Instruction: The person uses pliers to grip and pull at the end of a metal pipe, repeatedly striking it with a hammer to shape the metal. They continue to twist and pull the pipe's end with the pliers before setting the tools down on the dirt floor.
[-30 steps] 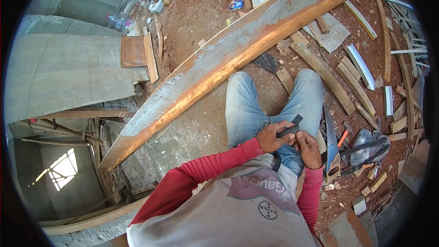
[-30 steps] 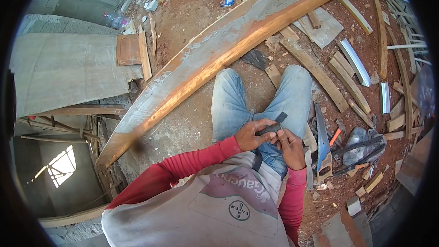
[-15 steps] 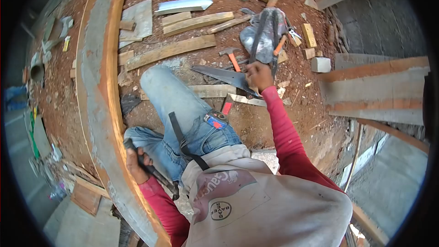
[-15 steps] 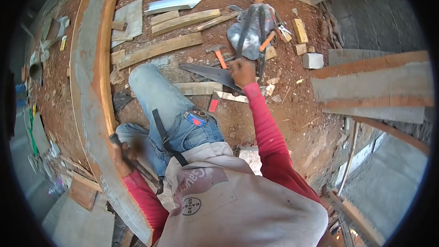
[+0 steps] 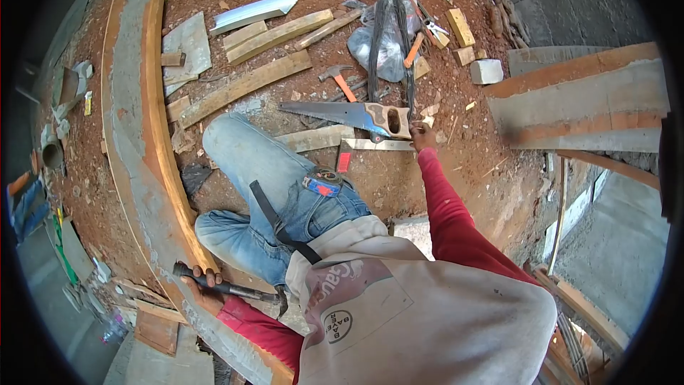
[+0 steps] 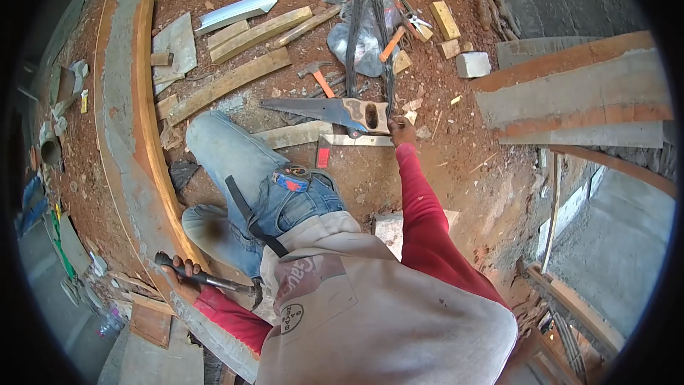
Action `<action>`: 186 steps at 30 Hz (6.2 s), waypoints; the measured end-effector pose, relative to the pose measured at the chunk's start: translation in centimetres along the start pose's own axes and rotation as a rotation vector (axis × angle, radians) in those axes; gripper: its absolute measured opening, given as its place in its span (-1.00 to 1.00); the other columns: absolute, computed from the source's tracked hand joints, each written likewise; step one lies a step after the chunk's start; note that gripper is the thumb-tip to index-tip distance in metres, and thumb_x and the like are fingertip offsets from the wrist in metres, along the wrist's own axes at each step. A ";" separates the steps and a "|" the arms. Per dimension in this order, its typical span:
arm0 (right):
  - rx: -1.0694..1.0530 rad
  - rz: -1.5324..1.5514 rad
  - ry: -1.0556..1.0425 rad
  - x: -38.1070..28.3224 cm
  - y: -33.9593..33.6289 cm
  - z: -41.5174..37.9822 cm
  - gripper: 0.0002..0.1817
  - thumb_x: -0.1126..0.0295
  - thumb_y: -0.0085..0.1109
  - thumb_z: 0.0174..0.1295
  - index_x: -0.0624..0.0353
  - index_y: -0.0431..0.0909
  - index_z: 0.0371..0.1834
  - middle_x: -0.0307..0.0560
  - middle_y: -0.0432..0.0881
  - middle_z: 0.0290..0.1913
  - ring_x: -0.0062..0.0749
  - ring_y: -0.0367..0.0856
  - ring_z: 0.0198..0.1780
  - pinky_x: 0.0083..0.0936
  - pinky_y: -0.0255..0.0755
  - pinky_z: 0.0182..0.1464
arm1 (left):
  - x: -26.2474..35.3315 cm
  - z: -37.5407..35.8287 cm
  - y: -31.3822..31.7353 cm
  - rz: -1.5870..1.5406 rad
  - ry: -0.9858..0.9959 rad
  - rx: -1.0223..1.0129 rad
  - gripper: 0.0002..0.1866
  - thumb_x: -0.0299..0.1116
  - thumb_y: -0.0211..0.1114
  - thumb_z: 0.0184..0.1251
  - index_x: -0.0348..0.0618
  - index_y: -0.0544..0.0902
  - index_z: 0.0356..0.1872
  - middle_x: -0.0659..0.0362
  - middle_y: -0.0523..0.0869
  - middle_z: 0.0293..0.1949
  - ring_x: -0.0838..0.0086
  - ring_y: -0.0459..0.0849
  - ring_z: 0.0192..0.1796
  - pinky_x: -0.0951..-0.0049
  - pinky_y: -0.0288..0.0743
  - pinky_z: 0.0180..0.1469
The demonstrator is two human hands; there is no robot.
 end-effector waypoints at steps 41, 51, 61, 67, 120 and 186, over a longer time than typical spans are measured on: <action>-1.139 1.043 0.151 -40.9 19.1 -36.7 -0.84 0.21 -0.05 0.56 0.03 0.35 -0.06 -0.34 0.21 -0.58 -0.58 0.21 -0.61 -0.47 0.38 -0.47 | 2.7 0.6 16.1 -0.215 0.238 -0.286 -0.45 -0.06 0.21 0.49 -0.23 0.41 0.31 -0.13 0.28 0.50 0.60 0.49 -0.55 0.57 0.41 -0.51; -1.445 0.689 -0.020 -37.0 18.5 -38.9 -0.83 0.28 -0.13 0.56 0.11 0.38 -0.15 -0.31 0.27 -0.52 -0.66 0.18 -0.57 -0.65 0.20 -0.49 | 5.0 1.0 11.3 -0.168 0.354 -0.146 -0.36 -0.04 0.15 0.54 -0.28 0.29 0.43 0.00 0.45 0.42 0.66 0.50 -0.52 0.62 0.43 -0.48; -1.507 0.486 -0.111 -37.7 18.3 -38.4 -0.90 0.43 -0.18 0.51 0.11 0.36 -0.06 -0.37 0.20 -0.59 -0.73 0.09 -0.60 -0.69 0.05 -0.56 | 3.7 0.4 12.9 -0.139 0.323 -0.186 -0.43 -0.05 0.15 0.54 -0.22 0.35 0.37 0.01 0.53 0.28 0.65 0.48 -0.52 0.62 0.42 -0.48; -1.682 0.029 -0.158 -35.2 20.1 -37.1 -0.78 0.49 -0.17 0.45 0.19 0.48 0.01 -0.07 0.70 -0.18 -0.45 0.70 -0.20 -0.61 0.49 -0.18 | 3.0 0.4 12.0 -0.042 0.302 -0.177 -0.46 -0.01 0.18 0.52 -0.21 0.41 0.28 0.13 0.63 -0.11 0.65 0.47 -0.52 0.64 0.38 -0.47; -1.889 0.157 -0.804 -52.6 19.2 -44.5 -0.58 0.37 0.15 0.46 0.25 0.42 0.32 -0.08 0.66 0.10 -0.58 0.67 -0.11 -0.57 0.54 -0.07 | 5.3 -3.8 12.7 0.066 0.427 -0.222 -0.39 -0.02 0.24 0.49 -0.39 0.47 0.27 0.20 0.67 -0.15 0.61 0.61 -0.41 0.62 0.40 -0.44; -1.926 -0.207 -0.502 -45.7 17.3 -44.6 -0.66 0.35 0.07 0.45 0.36 0.38 0.15 -0.02 0.69 -0.32 -0.41 0.65 -0.40 -0.41 0.54 -0.27 | 2.3 -2.6 9.1 -0.111 0.429 -0.004 -0.34 -0.01 0.29 0.43 -0.43 0.37 0.24 0.09 0.59 -0.41 0.57 0.48 -0.55 0.62 0.34 -0.50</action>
Point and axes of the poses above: each hand's wrist, its own z-axis towards the middle knuckle, its own y-axis out of the palm, x = y × z, the point moved 5 cm from there along z, towards the middle knuckle
